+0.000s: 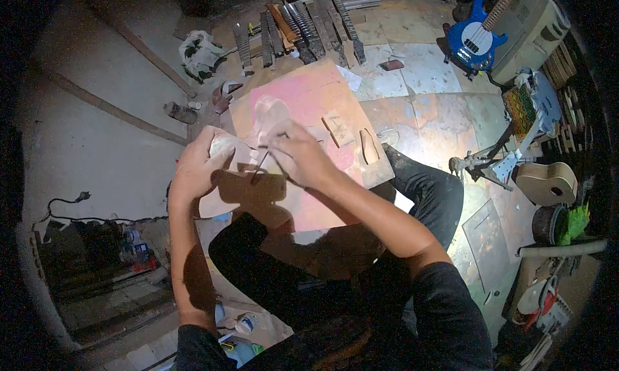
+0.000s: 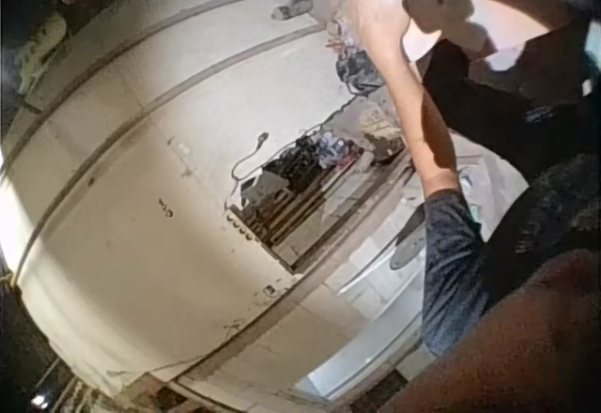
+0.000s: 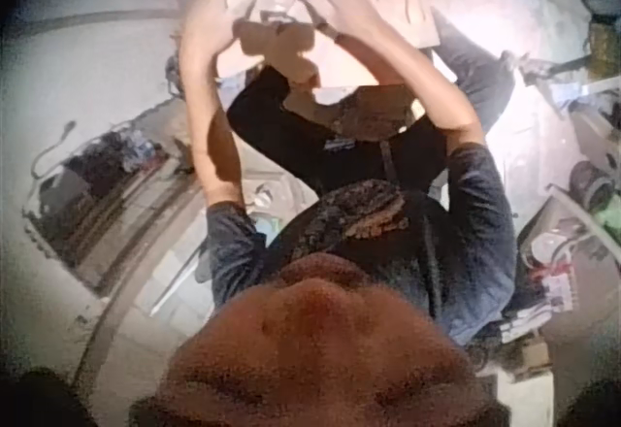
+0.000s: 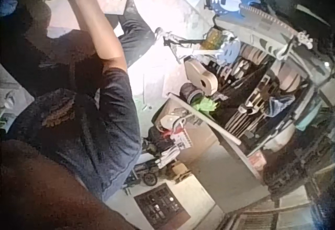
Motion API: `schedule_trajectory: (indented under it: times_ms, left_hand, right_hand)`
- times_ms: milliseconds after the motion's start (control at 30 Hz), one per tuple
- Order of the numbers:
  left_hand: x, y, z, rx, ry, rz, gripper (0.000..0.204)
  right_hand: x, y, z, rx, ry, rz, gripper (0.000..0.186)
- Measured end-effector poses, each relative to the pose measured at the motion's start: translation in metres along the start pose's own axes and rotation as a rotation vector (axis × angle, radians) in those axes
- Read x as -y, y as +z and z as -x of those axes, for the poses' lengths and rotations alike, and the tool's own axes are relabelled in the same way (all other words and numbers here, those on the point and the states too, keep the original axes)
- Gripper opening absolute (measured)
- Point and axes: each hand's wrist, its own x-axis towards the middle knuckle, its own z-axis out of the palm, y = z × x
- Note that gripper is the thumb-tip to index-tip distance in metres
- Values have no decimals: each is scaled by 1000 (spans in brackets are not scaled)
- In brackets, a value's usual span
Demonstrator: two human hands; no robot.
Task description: The person sands the edges and contours of a wooden guitar body using a sanding block, frequently turning the guitar body over to reach different sides.
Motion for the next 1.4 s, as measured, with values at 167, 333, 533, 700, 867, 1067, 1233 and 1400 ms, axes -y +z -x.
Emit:
schedule_trajectory:
  times_ms: [167, 333, 533, 700, 867, 1067, 1233, 1400]
  left_hand:
    - [-5, 3, -6, 21, 2, -33, 41]
    - [-6, 5, -5, 13, 12, -50, 41]
    - [-9, 1, -2, 19, -30, -18, 39]
    - [-4, 4, -2, -10, -26, -63, 34]
    - [-11, 4, -5, 8, -23, -74, 32]
    - [-12, 5, -4, 9, -13, 11, 36]
    - [-11, 5, -1, 20, -13, 28, 37]
    - [-21, 7, -2, 20, -12, -6, 37]
  right_hand:
    - [0, 15, 9, -46, 87, -69, 33]
    - [-13, -3, -3, -100, -44, 196, 28]
    - [-9, -3, -6, -20, 42, 3, 29]
    - [4, 0, 4, 65, 88, -127, 36]
    - [-20, 4, 4, -42, -36, 191, 51]
    - [-20, -11, 2, 63, 3, 63, 48]
    - [-2, -10, 5, 62, 88, -106, 25]
    - [-18, -5, 17, 77, 169, -54, 30]
